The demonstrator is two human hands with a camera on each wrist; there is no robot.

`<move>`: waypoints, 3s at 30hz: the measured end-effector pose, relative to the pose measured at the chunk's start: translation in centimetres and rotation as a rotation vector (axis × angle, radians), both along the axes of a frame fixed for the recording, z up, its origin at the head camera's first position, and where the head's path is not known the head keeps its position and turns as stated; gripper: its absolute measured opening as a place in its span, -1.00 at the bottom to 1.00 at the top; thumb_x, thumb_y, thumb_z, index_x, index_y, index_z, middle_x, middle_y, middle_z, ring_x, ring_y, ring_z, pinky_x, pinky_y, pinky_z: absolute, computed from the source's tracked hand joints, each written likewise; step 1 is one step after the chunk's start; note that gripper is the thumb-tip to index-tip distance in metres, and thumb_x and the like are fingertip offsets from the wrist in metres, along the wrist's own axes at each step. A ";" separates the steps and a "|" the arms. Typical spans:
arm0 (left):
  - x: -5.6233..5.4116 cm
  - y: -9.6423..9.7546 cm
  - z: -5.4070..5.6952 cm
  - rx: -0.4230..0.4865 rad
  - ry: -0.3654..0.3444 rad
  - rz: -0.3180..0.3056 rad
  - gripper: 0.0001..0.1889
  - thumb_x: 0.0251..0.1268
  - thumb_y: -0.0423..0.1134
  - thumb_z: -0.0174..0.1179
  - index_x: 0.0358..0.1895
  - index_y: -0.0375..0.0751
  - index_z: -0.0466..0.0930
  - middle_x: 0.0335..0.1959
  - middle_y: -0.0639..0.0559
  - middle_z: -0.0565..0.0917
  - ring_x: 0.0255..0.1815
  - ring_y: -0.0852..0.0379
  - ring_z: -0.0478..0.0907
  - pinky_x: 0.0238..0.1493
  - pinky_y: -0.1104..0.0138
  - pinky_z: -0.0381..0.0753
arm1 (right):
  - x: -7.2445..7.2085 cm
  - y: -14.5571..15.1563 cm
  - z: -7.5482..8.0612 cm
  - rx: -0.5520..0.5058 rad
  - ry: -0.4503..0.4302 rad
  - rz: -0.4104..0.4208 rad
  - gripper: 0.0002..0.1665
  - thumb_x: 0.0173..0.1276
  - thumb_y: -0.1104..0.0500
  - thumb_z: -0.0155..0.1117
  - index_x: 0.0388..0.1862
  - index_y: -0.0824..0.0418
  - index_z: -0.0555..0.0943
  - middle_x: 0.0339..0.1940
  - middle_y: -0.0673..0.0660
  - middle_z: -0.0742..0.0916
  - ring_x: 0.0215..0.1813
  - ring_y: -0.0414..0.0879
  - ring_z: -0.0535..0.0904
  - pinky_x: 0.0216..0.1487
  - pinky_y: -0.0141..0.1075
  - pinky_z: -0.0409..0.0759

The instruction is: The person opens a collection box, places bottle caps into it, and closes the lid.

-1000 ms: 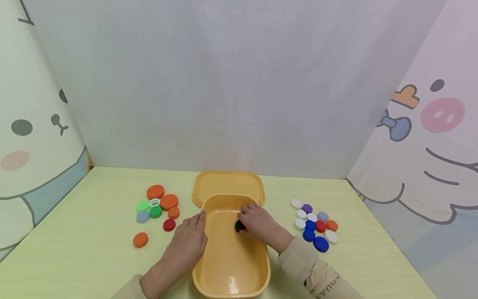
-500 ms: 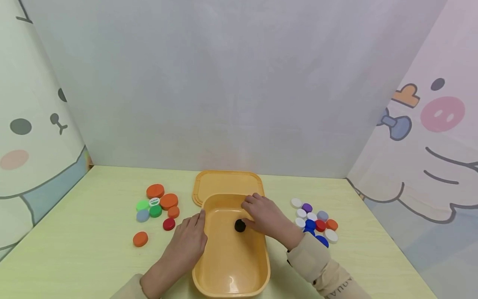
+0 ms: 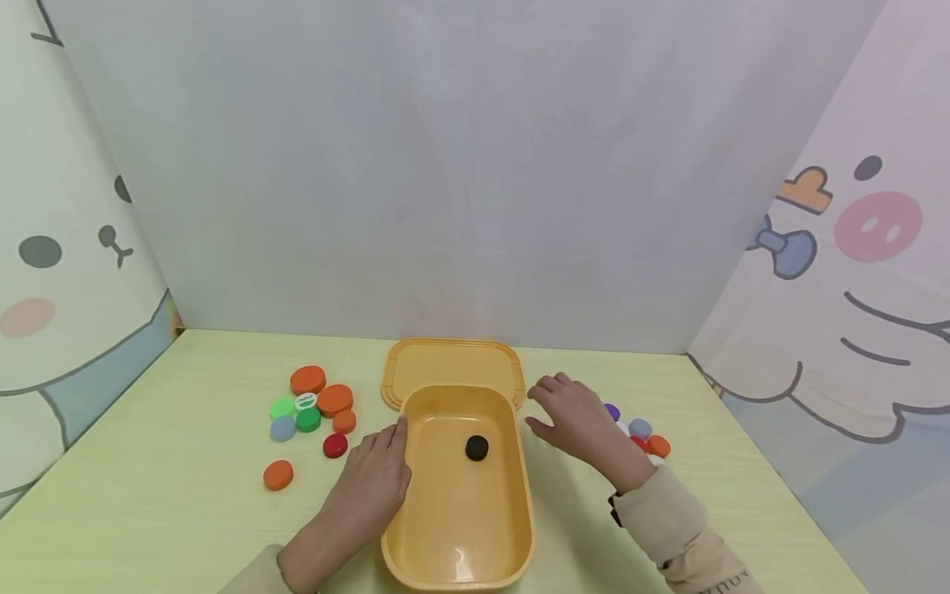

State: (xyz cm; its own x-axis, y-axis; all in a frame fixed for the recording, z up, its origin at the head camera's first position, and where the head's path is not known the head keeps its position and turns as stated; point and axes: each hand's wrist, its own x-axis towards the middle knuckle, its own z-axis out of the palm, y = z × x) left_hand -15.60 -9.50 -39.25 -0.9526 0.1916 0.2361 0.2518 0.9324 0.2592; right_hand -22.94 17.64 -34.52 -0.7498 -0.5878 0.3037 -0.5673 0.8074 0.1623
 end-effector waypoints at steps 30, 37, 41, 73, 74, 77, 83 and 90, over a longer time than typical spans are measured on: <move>0.0 0.0 -0.1 -0.001 0.012 0.000 -0.46 0.22 -0.25 0.00 0.28 -0.39 0.25 0.10 -0.21 0.50 0.07 -0.14 0.42 0.08 0.04 0.44 | 0.5 8.3 -4.2 0.022 -0.171 -0.257 -0.62 -0.03 0.02 0.43 -0.26 0.19 0.60 -0.34 0.03 0.61 -0.33 -0.07 0.45 -0.42 -0.19 0.43; 0.0 0.0 -0.1 0.011 -0.001 0.001 -0.45 0.23 -0.25 -0.02 0.29 -0.38 0.23 0.12 -0.21 0.49 0.09 -0.14 0.41 0.09 0.04 0.44 | 0.3 8.7 -4.7 0.031 -0.159 -0.274 -0.64 -0.05 0.00 0.43 -0.34 0.17 0.58 -0.46 -0.02 0.57 -0.39 -0.11 0.40 -0.44 -0.22 0.38; 0.0 0.0 -0.1 0.005 0.005 0.001 -0.45 0.23 -0.25 -0.01 0.29 -0.38 0.24 0.11 -0.21 0.49 0.08 -0.14 0.42 0.08 0.04 0.45 | 0.3 8.8 -4.9 0.034 -0.156 -0.276 -0.65 -0.05 0.00 0.44 -0.37 0.16 0.56 -0.49 -0.03 0.55 -0.41 -0.12 0.38 -0.45 -0.23 0.36; -0.1 0.1 -0.3 0.004 0.006 0.006 -0.45 0.22 -0.25 -0.01 0.29 -0.38 0.24 0.10 -0.20 0.50 0.08 -0.14 0.41 0.08 0.05 0.45 | 0.5 7.5 -3.7 0.066 -0.035 -0.215 -0.65 -0.04 -0.02 0.41 -0.41 0.16 0.52 -0.45 0.02 0.57 -0.44 -0.13 0.32 -0.48 -0.31 0.24; -0.1 0.1 -0.3 0.004 0.006 0.006 -0.45 0.22 -0.25 0.00 0.29 -0.38 0.24 0.10 -0.20 0.50 0.08 -0.14 0.41 0.08 0.05 0.45 | 0.5 7.3 -3.5 0.065 -0.024 -0.208 -0.65 -0.04 -0.02 0.41 -0.39 0.16 0.53 -0.45 0.02 0.58 -0.43 -0.13 0.32 -0.48 -0.31 0.25; -0.1 0.1 -0.3 0.002 0.009 0.004 -0.45 0.22 -0.25 0.00 0.29 -0.38 0.24 0.10 -0.20 0.50 0.08 -0.14 0.42 0.07 0.05 0.45 | 0.7 6.5 -2.8 0.063 -0.002 -0.186 -0.64 -0.05 -0.02 0.42 -0.38 0.16 0.53 -0.45 0.01 0.57 -0.43 -0.12 0.33 -0.47 -0.31 0.26; -0.1 0.0 -0.3 0.001 0.022 0.002 -0.45 0.21 -0.26 0.01 0.28 -0.39 0.25 0.09 -0.20 0.51 0.06 -0.13 0.42 0.06 0.05 0.46 | 1.4 4.7 -1.6 0.063 0.047 -0.135 -0.65 -0.08 -0.01 0.44 -0.43 0.13 0.52 -0.45 -0.02 0.57 -0.41 -0.13 0.36 -0.43 -0.32 0.33; -0.1 0.0 -0.4 -0.002 0.016 0.002 -0.45 0.21 -0.25 0.00 0.28 -0.39 0.24 0.09 -0.20 0.50 0.06 -0.14 0.43 0.06 0.06 0.47 | 1.9 2.3 -0.5 0.062 0.100 -0.065 -0.66 -0.10 -0.03 0.44 -0.44 0.10 0.52 -0.43 -0.04 0.58 -0.38 -0.13 0.38 -0.35 -0.30 0.38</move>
State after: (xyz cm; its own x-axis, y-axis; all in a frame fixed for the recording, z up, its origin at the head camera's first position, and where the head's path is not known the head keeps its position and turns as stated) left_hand -15.66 -9.50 -39.62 -0.9491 0.1905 0.2509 0.2542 0.9334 0.2531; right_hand -21.05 19.96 -35.06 -0.7551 -0.5587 0.3430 -0.4922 0.8288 0.2662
